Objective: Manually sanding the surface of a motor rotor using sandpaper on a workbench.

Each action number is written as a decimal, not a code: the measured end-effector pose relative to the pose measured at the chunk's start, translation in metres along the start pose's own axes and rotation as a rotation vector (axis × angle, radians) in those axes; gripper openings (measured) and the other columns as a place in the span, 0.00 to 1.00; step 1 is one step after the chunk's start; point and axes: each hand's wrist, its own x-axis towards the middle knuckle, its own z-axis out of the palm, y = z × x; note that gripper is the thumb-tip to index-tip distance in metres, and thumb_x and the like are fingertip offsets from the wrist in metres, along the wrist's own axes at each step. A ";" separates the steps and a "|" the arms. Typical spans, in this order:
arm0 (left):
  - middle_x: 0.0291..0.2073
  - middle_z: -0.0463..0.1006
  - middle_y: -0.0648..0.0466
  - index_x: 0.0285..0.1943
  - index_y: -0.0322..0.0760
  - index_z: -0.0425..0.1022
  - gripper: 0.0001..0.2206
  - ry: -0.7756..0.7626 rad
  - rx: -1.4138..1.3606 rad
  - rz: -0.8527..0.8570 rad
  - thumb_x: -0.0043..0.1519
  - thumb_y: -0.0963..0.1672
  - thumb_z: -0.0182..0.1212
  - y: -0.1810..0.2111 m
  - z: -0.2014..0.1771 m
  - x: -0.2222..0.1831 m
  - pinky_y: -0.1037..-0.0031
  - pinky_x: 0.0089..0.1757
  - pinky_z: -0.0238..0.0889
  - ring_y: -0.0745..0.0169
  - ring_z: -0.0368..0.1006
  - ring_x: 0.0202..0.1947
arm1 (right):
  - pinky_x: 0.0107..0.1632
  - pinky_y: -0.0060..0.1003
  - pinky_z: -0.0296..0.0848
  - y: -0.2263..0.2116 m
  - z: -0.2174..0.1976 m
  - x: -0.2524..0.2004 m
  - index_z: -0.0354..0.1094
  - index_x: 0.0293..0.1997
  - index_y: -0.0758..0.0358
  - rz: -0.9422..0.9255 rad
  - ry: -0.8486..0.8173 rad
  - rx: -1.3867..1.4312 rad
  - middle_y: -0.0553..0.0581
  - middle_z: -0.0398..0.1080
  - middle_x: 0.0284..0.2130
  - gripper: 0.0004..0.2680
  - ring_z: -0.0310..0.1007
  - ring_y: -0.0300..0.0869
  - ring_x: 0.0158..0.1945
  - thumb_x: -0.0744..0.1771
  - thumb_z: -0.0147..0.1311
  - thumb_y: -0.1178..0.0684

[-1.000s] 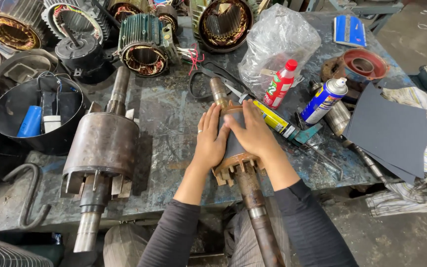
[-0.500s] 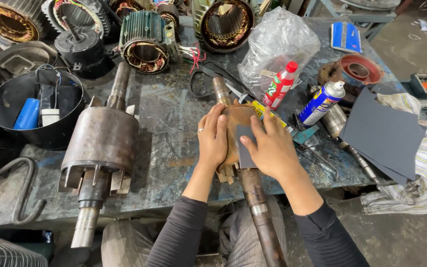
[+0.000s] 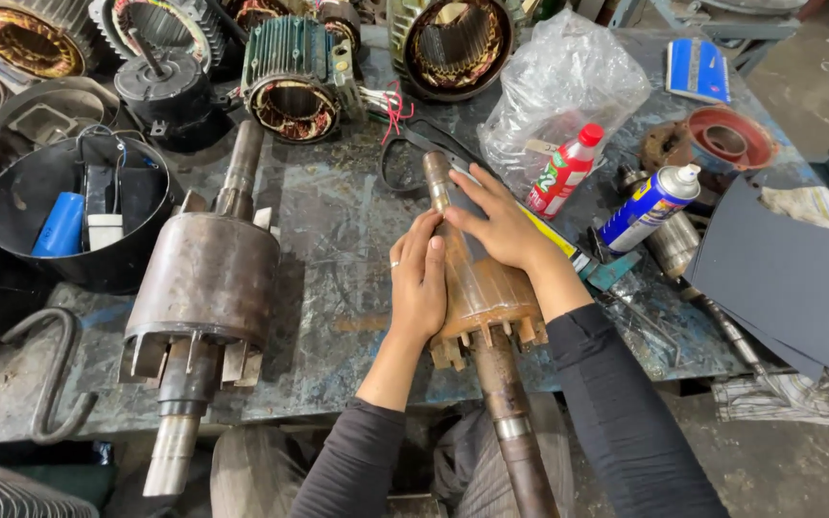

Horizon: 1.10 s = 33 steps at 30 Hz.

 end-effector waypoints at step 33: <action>0.75 0.65 0.38 0.77 0.36 0.66 0.23 0.072 0.228 0.063 0.77 0.49 0.40 0.020 -0.022 -0.045 0.41 0.69 0.46 0.28 0.58 0.72 | 0.81 0.56 0.31 -0.007 -0.001 -0.026 0.47 0.82 0.36 0.000 -0.067 0.062 0.57 0.29 0.83 0.28 0.24 0.61 0.83 0.71 0.48 0.29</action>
